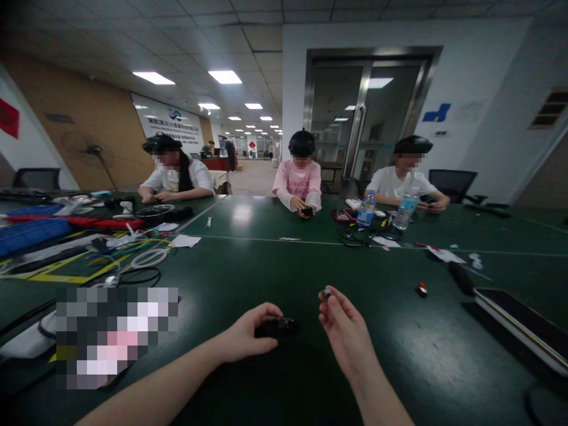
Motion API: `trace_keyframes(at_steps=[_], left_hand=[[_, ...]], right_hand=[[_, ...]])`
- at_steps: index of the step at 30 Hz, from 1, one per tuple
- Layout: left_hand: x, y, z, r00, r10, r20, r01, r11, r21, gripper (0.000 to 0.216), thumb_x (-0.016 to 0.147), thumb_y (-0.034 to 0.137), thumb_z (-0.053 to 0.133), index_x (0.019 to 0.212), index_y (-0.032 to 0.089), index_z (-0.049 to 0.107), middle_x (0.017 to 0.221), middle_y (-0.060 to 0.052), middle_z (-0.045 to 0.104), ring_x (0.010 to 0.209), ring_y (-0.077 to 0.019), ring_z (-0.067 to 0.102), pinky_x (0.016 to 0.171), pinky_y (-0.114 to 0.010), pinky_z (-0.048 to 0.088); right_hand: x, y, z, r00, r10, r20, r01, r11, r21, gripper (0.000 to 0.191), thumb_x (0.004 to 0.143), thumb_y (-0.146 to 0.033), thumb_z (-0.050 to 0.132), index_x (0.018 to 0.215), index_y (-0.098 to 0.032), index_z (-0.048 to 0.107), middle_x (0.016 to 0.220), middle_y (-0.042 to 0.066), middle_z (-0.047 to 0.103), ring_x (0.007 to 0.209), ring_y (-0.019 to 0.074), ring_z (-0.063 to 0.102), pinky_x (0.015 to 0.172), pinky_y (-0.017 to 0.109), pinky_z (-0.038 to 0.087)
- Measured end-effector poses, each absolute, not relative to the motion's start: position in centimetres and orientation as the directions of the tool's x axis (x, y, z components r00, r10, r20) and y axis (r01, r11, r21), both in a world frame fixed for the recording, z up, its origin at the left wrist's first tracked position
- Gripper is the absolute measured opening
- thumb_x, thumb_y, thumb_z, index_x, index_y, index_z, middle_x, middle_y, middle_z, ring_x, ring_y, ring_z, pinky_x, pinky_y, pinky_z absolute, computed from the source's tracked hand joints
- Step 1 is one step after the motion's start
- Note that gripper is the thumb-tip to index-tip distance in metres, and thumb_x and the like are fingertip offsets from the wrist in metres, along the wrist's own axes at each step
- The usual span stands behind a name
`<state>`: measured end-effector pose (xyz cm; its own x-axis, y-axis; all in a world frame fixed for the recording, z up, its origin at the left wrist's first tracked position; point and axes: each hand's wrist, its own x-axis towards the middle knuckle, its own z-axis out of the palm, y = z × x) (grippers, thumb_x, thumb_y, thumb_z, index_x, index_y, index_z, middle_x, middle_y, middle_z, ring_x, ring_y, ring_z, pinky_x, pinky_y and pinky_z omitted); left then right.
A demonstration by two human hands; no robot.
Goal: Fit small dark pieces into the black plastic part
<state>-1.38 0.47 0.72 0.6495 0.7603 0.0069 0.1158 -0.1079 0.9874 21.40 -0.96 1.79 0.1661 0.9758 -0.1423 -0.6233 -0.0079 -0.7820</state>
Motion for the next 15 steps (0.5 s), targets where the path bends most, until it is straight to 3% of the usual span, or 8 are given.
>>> trace_keyframes(at_steps=[9,15], left_hand=[[-1.33,0.39,0.73,0.633,0.774,0.026,0.138,-0.146,0.980,0.043,0.074,0.012,0.064,0.112,0.020,0.048,0.106,-0.005,0.059,0.096,-0.0207,0.058,0.083,-0.036,0.046],[-1.38,0.09,1.13,0.531,0.845,0.061,0.292,-0.250,0.923,0.042,0.075,0.019,0.067,0.113,0.022,0.051,0.112,-0.005,0.055,0.100,-0.0228,0.054,0.085,-0.037,0.043]], right_hand=[[21.30,-1.07,1.74,0.171,0.982,-0.085,-0.585,0.032,-0.811,0.031,0.059,-0.037,0.081,0.084,-0.023,0.069,0.077,0.000,0.069,0.062,0.0133,0.060,0.058,0.028,0.051],[21.29,-1.07,1.80,0.169,0.981,-0.093,-0.584,0.024,-0.812,0.034,0.057,-0.036,0.082,0.085,-0.023,0.069,0.078,0.000,0.069,0.062,0.0126,0.059,0.058,0.027,0.051]])
